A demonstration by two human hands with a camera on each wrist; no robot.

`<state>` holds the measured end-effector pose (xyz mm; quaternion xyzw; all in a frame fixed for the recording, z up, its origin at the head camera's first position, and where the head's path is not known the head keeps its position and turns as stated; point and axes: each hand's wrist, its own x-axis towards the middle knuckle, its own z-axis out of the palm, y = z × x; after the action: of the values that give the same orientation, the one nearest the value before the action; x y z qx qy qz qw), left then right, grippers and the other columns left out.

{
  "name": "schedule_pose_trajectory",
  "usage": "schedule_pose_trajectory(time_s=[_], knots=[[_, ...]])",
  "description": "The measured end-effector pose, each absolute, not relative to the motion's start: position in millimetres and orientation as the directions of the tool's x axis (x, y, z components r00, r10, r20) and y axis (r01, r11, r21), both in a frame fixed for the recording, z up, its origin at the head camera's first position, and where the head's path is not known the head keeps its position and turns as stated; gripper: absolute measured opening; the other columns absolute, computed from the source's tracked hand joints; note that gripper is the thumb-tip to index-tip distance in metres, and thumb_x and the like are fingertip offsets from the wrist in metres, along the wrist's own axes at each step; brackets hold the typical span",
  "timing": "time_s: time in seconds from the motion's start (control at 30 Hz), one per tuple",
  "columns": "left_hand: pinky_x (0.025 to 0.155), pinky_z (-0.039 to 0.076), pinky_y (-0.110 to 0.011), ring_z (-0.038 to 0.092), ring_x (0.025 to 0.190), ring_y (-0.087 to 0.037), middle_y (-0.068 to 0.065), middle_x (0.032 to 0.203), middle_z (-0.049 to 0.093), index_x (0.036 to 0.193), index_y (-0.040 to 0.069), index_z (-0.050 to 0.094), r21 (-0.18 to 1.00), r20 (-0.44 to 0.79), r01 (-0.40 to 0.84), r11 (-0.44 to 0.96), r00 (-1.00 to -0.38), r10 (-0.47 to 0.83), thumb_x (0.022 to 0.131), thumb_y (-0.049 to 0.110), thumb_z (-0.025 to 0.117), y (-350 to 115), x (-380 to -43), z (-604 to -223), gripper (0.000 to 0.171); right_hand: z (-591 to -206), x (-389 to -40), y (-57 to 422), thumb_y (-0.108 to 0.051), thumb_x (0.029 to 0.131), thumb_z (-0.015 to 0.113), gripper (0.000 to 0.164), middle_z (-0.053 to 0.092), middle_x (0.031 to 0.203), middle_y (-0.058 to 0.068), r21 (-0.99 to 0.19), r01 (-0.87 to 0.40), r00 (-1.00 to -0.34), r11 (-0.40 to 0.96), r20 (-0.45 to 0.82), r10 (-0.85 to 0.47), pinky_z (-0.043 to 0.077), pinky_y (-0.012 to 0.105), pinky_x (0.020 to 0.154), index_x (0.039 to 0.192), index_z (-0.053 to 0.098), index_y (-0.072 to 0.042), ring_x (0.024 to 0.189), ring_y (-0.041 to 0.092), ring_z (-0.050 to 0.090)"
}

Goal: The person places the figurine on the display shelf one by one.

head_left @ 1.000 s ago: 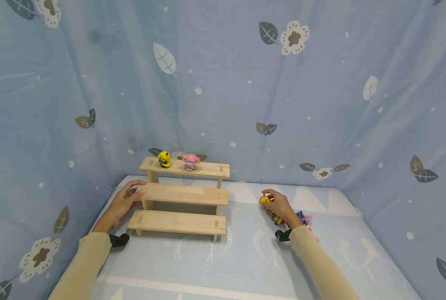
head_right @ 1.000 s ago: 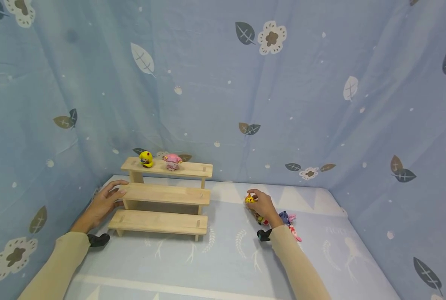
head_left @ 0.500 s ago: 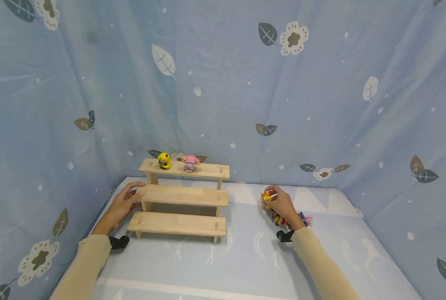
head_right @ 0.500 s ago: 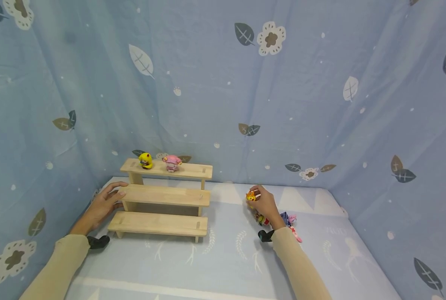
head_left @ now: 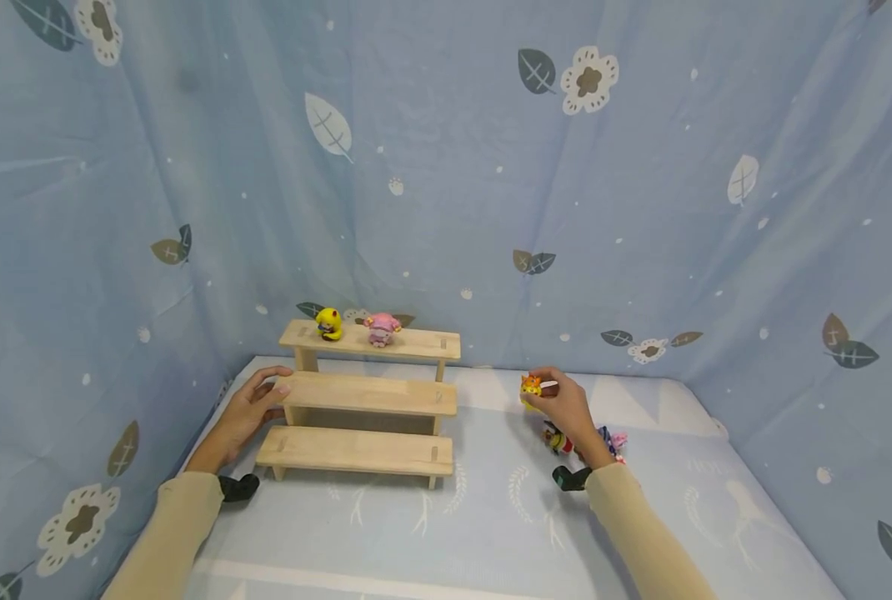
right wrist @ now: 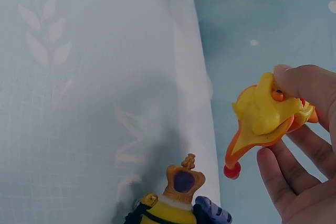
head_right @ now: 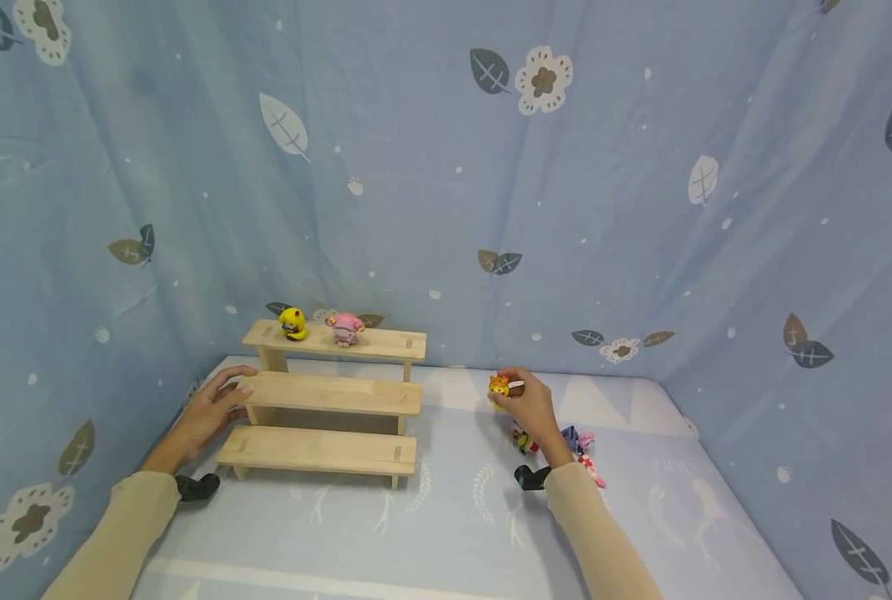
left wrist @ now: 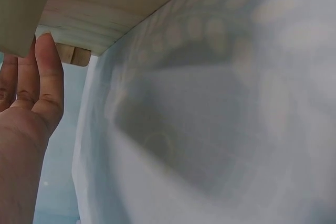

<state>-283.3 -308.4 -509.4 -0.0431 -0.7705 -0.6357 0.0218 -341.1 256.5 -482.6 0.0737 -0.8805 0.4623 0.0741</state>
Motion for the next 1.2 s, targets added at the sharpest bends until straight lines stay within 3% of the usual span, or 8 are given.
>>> schedule_pose_trajectory(time_s=[0.17,0.47,0.93,1.2], knots=[[0.090,0.058,-0.041,0.063,0.107,-0.011,-0.020,0.137,0.052,0.153,0.016,0.043,0.978,0.091,0.095,0.185,-0.995,0.032,0.104,0.041,0.063,-308,-284,-509,0.059,-476,-338,253,-0.027,0.086,0.087,0.043,0.067,0.119,0.008,-0.813,-0.225,-0.972,0.538,0.222,-0.070,0.060,0.034,0.075,0.124,0.069,-0.018,0.100,0.027,0.068],[0.085,0.058,-0.031,0.063,0.106,-0.011,-0.006,0.126,0.058,0.151,0.015,0.044,0.982,0.099,0.103,0.157,-0.994,0.034,0.104,0.039,0.063,-310,-283,-513,0.056,-470,-331,248,-0.023,0.088,0.085,0.047,0.067,0.123,0.011,-0.845,-0.241,-0.969,0.477,0.233,-0.077,0.061,0.031,0.079,0.131,0.067,-0.015,0.104,0.027,0.070],[0.085,0.057,-0.030,0.062,0.109,-0.011,-0.010,0.132,0.053,0.152,0.016,0.043,0.983,0.108,0.114,0.144,-0.993,0.044,0.105,0.038,0.062,-310,-283,-513,0.056,-449,-326,238,-0.030,0.088,0.086,0.044,0.070,0.118,0.004,-0.833,-0.331,-0.943,0.443,0.314,-0.113,0.060,0.031,0.079,0.127,0.067,-0.026,0.100,0.022,0.069],[0.085,0.058,-0.030,0.062,0.107,-0.011,-0.009,0.130,0.054,0.149,0.017,0.046,0.985,0.107,0.114,0.131,-0.993,0.056,0.105,0.036,0.062,-309,-285,-512,0.051,-437,-324,226,-0.025,0.088,0.085,0.044,0.068,0.123,0.004,-0.829,-0.397,-0.918,0.394,0.367,-0.152,0.058,0.029,0.086,0.128,0.067,-0.023,0.104,0.021,0.069]])
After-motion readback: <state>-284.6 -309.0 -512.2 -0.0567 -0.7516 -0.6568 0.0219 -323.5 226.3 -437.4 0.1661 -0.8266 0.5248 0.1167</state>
